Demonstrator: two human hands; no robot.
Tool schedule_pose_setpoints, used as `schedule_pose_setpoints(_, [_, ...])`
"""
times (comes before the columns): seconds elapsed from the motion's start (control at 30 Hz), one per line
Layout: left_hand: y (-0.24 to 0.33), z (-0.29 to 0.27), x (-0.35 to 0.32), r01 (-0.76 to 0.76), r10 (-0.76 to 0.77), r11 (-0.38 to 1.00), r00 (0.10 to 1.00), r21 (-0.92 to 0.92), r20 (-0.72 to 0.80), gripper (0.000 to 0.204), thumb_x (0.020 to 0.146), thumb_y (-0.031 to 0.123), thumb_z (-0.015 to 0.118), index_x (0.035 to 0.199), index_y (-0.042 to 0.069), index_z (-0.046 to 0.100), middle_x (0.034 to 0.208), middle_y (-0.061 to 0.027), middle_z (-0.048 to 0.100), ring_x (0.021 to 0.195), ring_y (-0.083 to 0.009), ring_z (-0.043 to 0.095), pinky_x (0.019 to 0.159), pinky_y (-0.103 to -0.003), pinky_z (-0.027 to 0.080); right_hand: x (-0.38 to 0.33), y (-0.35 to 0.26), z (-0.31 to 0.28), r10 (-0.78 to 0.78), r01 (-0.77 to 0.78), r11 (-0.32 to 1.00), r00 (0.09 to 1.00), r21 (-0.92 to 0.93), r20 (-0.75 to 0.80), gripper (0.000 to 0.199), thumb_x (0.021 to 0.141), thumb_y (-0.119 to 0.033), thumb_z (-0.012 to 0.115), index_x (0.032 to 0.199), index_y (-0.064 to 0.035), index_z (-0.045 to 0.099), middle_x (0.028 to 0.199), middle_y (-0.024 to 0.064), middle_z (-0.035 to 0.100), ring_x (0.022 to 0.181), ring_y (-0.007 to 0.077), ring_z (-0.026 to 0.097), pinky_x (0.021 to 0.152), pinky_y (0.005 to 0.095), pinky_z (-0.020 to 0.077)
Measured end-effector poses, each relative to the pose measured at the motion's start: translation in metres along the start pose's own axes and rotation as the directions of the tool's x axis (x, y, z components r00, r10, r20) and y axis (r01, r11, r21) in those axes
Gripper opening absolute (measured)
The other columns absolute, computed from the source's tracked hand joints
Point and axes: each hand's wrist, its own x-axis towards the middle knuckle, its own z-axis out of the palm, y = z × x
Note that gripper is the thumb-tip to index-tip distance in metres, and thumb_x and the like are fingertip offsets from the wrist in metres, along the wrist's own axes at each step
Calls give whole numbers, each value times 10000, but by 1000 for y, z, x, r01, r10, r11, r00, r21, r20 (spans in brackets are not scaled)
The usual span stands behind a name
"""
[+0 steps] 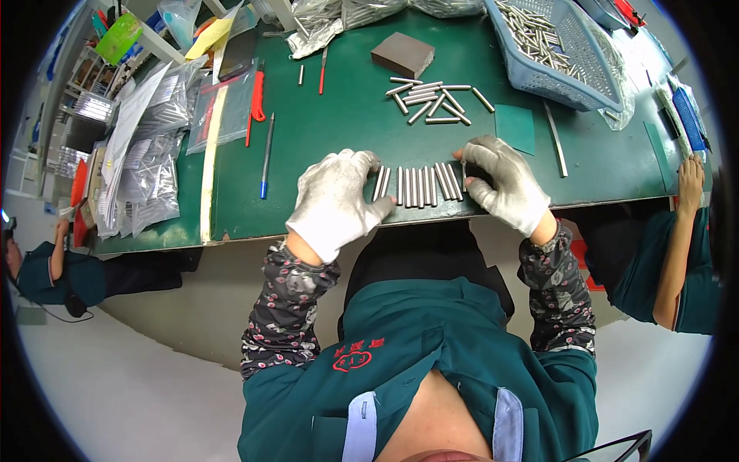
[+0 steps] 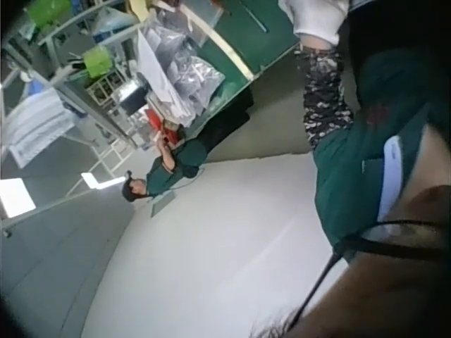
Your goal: Arranging and inspecting small metal pins on a factory workbench.
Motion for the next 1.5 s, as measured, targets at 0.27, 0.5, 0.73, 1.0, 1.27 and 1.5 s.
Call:
schedule_pose_setpoints(0.27, [-13, -5, 0, -64, 66, 991, 998, 119, -10, 325, 670, -32, 624, 959, 113, 664, 971, -105, 588, 922, -306, 575, 795, -395, 486, -7, 1, -2, 116, -125, 982, 991, -145, -67, 291, 745, -47, 558, 1025, -37, 635, 907, 146, 598, 886, 335, 574, 799, 411, 466])
schedule_pose_setpoints(0.5, [0, 6, 8, -233, 240, 966, 969, -108, 54, 363, 655, -81, 605, 970, 93, 649, 1018, -126, 576, 977, -323, 567, 815, -404, 483, -5, -2, 1, 85, -83, 996, 993, -24, 86, 371, 785, -85, 593, 1152, -34, 594, 888, 159, 603, 874, 353, 584, 790, 402, 464])
schedule_pose_setpoints(0.73, [9, 7, 11, -174, 189, 975, 976, -138, 108, 613, 668, 187, 784, 1218, 64, 544, 1205, -143, 514, 1089, -343, 530, 912, -401, 474, 12, -16, 0, 221, -143, 958, 920, -250, 324, 687, 677, -254, 754, 1301, -92, 515, 927, 161, 576, 881, 351, 577, 781, 416, 461])
schedule_pose_setpoints(1.0, [-17, -8, 0, -171, 200, 972, 963, -162, 180, 577, 623, 99, 771, 1171, 76, 588, 1175, -118, 532, 1071, -332, 524, 910, -396, 452, 25, -47, 31, 294, -226, 945, 903, -235, 314, 552, 709, -249, 715, 1214, -89, 560, 945, 165, 606, 879, 349, 615, 785, 416, 492])
schedule_pose_setpoints(1.27, [-31, -16, -11, -198, 219, 967, 968, -158, 126, 633, 610, 180, 808, 1194, 77, 588, 1178, -109, 541, 1052, -307, 539, 907, -387, 470, 36, -56, 17, 250, -192, 964, 886, -181, 391, 737, 732, -429, 707, 1321, -54, 471, 959, 174, 644, 888, 352, 628, 757, 427, 500])
schedule_pose_setpoints(1.5, [-42, -22, -16, -211, 216, 948, 976, -237, -3, 552, 766, 299, 731, 1214, 29, 552, 1185, -174, 524, 1084, -344, 517, 935, -404, 434, 10, -25, -144, -115, 56, 963, 969, -262, -218, 483, 805, -212, 659, 1239, -31, 546, 1097, 120, 611, 886, 214, 598, 795, 305, 501])
